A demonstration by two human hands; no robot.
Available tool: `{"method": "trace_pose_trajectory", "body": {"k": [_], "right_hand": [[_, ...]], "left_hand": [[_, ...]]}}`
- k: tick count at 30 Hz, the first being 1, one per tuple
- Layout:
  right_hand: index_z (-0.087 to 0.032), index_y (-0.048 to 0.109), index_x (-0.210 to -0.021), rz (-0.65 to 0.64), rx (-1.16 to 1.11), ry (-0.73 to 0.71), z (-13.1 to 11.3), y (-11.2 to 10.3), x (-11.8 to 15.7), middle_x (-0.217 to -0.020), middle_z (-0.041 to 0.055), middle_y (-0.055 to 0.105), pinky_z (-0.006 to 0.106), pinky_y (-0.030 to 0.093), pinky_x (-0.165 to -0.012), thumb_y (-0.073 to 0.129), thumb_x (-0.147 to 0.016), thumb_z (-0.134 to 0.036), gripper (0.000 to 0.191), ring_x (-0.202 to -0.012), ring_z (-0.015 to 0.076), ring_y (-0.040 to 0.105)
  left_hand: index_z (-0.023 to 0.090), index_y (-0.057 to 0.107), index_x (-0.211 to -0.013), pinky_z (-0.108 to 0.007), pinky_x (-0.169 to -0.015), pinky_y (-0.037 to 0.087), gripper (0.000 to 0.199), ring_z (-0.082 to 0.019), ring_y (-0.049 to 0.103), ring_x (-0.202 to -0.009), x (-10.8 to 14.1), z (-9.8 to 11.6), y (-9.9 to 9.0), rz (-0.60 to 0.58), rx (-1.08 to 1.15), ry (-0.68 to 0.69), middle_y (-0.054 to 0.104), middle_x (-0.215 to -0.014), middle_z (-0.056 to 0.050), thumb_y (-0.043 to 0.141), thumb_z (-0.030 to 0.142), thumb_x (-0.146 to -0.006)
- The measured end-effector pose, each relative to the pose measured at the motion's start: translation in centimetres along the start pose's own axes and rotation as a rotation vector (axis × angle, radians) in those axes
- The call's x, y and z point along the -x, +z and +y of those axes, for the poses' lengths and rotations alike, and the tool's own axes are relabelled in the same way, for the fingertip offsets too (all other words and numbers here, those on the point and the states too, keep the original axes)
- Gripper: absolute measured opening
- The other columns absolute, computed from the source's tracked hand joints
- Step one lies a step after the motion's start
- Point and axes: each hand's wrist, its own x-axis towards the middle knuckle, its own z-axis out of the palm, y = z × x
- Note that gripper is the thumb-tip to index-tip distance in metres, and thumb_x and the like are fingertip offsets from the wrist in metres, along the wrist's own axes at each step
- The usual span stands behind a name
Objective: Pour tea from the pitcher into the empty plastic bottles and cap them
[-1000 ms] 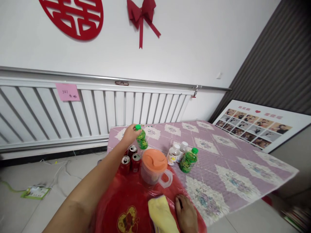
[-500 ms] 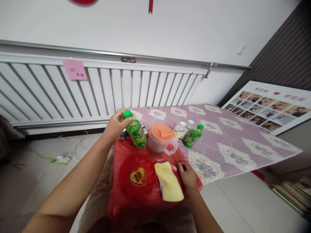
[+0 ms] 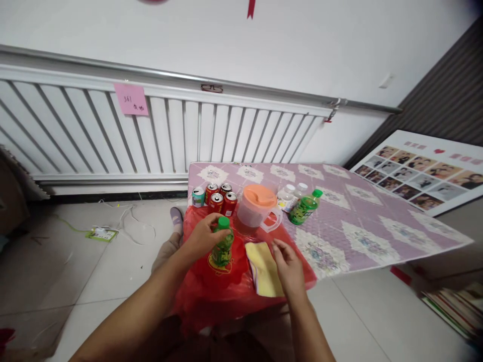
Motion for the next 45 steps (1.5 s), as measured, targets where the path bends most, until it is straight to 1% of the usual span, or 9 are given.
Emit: {"method": "trace_pose_trajectory", "body": {"k": [7, 12, 19, 23, 26, 32, 38, 42, 45], "right_hand": [[-0.021, 0.069, -0.112, -0.165, -0.132, -0.085, -5.0, 4.1, 3.3, -0.114, 0.0107, 0.074, 0.044, 0.054, -0.094, 0.064, -0.085, -0.047, 0.038, -0.105, 0.0248, 0.069], [-0.022, 0.067, -0.116, -0.218, -0.132, -0.143, -8.4, 5.7, 3.0, -0.112, 0.0099, 0.071, 0.042, 0.053, -0.092, 0.066, -0.084, -0.044, 0.039, -0.104, 0.0244, 0.067], [-0.023, 0.072, -0.104, -0.220, -0.014, -0.292, -11.9, 8.0, 2.2, -0.098, 0.0053, 0.068, 0.039, 0.052, -0.088, 0.071, -0.074, -0.030, 0.031, -0.093, 0.0227, 0.063], [-0.024, 0.073, -0.095, -0.214, 0.002, -0.324, -12.0, 8.3, 2.2, -0.093, 0.0045, 0.067, 0.038, 0.050, -0.086, 0.068, -0.074, -0.029, 0.022, -0.090, 0.0223, 0.062], [-0.024, 0.072, -0.096, -0.206, 0.008, -0.303, -11.6, 8.5, 2.4, -0.094, 0.0046, 0.066, 0.039, 0.050, -0.087, 0.068, -0.075, -0.032, 0.023, -0.090, 0.0225, 0.061], [-0.022, 0.061, -0.118, -0.099, -0.051, -0.086, -10.7, 9.5, 2.7, -0.098, 0.0038, 0.064, 0.038, 0.050, -0.082, 0.077, -0.064, -0.037, 0.059, -0.089, 0.0229, 0.060], [-0.022, 0.063, -0.087, -0.115, -0.021, -0.129, -10.2, 9.8, 2.5, -0.092, 0.0040, 0.064, 0.040, 0.048, -0.085, 0.074, -0.068, -0.040, 0.028, -0.091, 0.0243, 0.060], [-0.023, 0.067, -0.090, -0.141, -0.042, -0.258, -10.2, 9.4, 2.3, -0.098, 0.0054, 0.065, 0.039, 0.049, -0.088, 0.068, -0.075, -0.036, 0.019, -0.097, 0.0236, 0.060], [-0.024, 0.069, -0.102, -0.243, -0.066, -0.295, -10.2, 9.1, 2.4, -0.108, 0.0069, 0.066, 0.040, 0.048, -0.095, 0.061, -0.082, -0.033, 0.023, -0.106, 0.0230, 0.061]], "left_hand": [[0.022, 0.062, -0.097, -0.034, -0.084, 0.050, 0.025, -0.020, 0.063, -0.089, 1.3, -0.3, 2.7, 0.082, -0.177, 0.056, 0.069, -0.096, -0.001, 0.070, 0.022, -0.074], [0.024, 0.058, -0.095, -0.033, -0.077, 0.051, 0.020, -0.019, 0.062, -0.080, 1.5, -0.9, 3.9, 0.119, -0.101, 0.049, 0.067, -0.087, 0.001, 0.064, 0.021, -0.076], [0.020, 0.058, -0.101, -0.037, -0.090, 0.050, 0.030, -0.021, 0.062, -0.096, 1.6, -3.0, 4.7, 0.186, -0.043, 0.124, 0.065, -0.102, -0.005, 0.062, 0.013, -0.072], [0.020, 0.053, -0.120, -0.041, -0.101, 0.047, 0.056, -0.025, 0.060, -0.113, 2.0, -3.9, 4.6, 0.168, -0.010, 0.185, 0.061, -0.122, -0.010, 0.068, 0.013, -0.066], [0.018, 0.051, -0.123, -0.043, -0.100, 0.049, 0.062, -0.027, 0.061, -0.114, 2.3, -4.6, 4.3, 0.097, 0.014, 0.162, 0.060, -0.125, -0.012, 0.070, 0.013, -0.065], [0.019, 0.051, -0.122, -0.039, -0.096, 0.051, 0.061, -0.026, 0.063, -0.110, 2.5, -4.8, 4.2, 0.072, 0.020, 0.143, 0.062, -0.120, -0.011, 0.071, 0.012, -0.064], [0.018, 0.052, -0.121, -0.039, -0.093, 0.053, 0.059, -0.025, 0.063, -0.105, 2.5, -4.3, 4.1, 0.072, -0.008, 0.112, 0.062, -0.116, -0.011, 0.071, 0.014, -0.065], [0.018, 0.051, -0.120, -0.041, -0.093, 0.053, 0.057, -0.026, 0.063, -0.105, 2.5, -4.3, 4.1, 0.065, -0.032, 0.113, 0.062, -0.116, -0.012, 0.070, 0.015, -0.066], [0.018, 0.052, -0.120, -0.040, -0.092, 0.053, 0.057, -0.026, 0.064, -0.105, 2.4, -4.4, 4.1, 0.069, -0.040, 0.109, 0.062, -0.115, -0.011, 0.071, 0.017, -0.066]]}}
